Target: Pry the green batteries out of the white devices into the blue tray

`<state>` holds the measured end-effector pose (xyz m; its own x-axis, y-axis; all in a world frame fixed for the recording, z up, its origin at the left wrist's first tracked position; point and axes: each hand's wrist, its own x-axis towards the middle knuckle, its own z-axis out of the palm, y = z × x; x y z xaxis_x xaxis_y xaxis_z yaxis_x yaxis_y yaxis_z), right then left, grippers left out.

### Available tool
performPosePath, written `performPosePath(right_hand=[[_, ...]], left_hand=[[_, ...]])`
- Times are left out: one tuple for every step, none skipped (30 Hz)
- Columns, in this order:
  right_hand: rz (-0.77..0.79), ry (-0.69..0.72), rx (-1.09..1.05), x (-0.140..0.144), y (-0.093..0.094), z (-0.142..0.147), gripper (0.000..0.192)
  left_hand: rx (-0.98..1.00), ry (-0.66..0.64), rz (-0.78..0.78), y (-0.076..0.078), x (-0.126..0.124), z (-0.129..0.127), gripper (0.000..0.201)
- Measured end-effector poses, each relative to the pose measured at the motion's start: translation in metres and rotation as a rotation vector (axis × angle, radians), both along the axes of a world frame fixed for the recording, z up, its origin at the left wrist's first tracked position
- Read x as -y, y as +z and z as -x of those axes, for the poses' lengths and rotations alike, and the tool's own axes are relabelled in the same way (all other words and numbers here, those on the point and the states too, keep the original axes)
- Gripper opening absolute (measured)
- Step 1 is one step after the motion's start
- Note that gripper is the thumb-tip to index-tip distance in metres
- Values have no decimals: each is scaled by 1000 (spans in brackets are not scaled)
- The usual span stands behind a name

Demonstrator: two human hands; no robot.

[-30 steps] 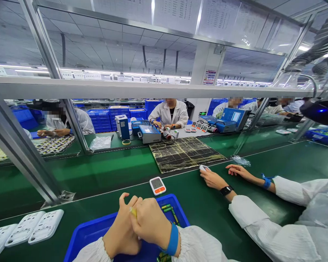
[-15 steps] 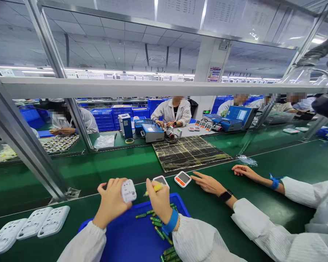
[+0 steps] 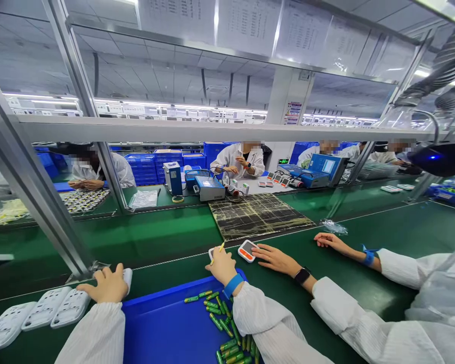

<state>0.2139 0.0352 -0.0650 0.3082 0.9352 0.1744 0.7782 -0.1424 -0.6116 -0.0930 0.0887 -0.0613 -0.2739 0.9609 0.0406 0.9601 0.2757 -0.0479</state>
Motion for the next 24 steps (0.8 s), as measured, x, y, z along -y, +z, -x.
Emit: performPosePath(right_hand=[[10, 11, -26, 0, -2, -1, 32], [9, 27, -55, -1, -3, -1, 31], [-1, 47, -88, -2, -3, -1, 31], [-15, 69, -125, -3, -2, -1, 30], [-32, 89, -168, -3, 0, 1, 30], [-49, 110, -217, -3, 3, 3, 30], [-65, 132, -272, -2, 7, 5, 30], [-77, 154, -328, -1, 12, 8, 30], [-86, 178, -374, 1, 18, 11, 31], [-85, 216, -448, 5, 24, 14, 32], [-66, 273, -573, 9, 29, 16, 33], [-25, 351, -746, 15, 34, 17, 34], [35, 446, -956, 20, 38, 18, 36], [103, 546, -1173, 25, 41, 18, 37], [175, 639, -1369, 30, 43, 18, 37], [249, 712, -1513, 33, 44, 17, 36], [329, 762, -1586, 35, 44, 17, 34], [416, 791, -1627, 36, 43, 17, 32], [507, 804, -1653, 36, 43, 17, 32], [594, 806, -1670, 36, 43, 18, 33], [661, 808, -1685, 35, 43, 19, 34], [685, 808, -1704, 33, 43, 20, 36], [653, 802, -1728, 32, 43, 21, 36], [577, 785, -1754, 32, 44, 22, 34]], left_hand=[[-21, 26, -54, 1, 1, 0, 49], [-44, 30, -121, 4, 2, -2, 50], [-63, 7, -192, 7, 5, -6, 50], [-70, -42, -259, 11, 8, -13, 51], [-56, -109, -312, 15, 12, -21, 55], [-14, -183, -348, 20, 16, -31, 59], [52, -268, -373, 25, 21, -41, 63], [136, -363, -395, 29, 27, -52, 66], [226, -488, -411, 33, 33, -61, 69], [307, -631, -420, 35, 39, -69, 71], [375, -774, -425, 37, 44, -76, 74], [430, -905, -425, 37, 50, -80, 77], [473, -1006, -421, 38, 55, -83, 80], [509, -1074, -416, 37, 59, -84, 83], [545, -1120, -409, 37, 63, -85, 86], [587, -1149, -404, 37, 67, -85, 88], [634, -1164, -400, 37, 70, -85, 91], [685, -1166, -403, 38, 73, -84, 94], [734, -1160, -408, 39, 76, -84, 96], [777, -1148, -411, 39, 78, -84, 97], [810, -1138, -402, 40, 79, -83, 98], [828, -1132, -386, 40, 80, -83, 97], [836, -1127, -366, 39, 80, -83, 97], [836, -1115, -348, 37, 79, -84, 97]])
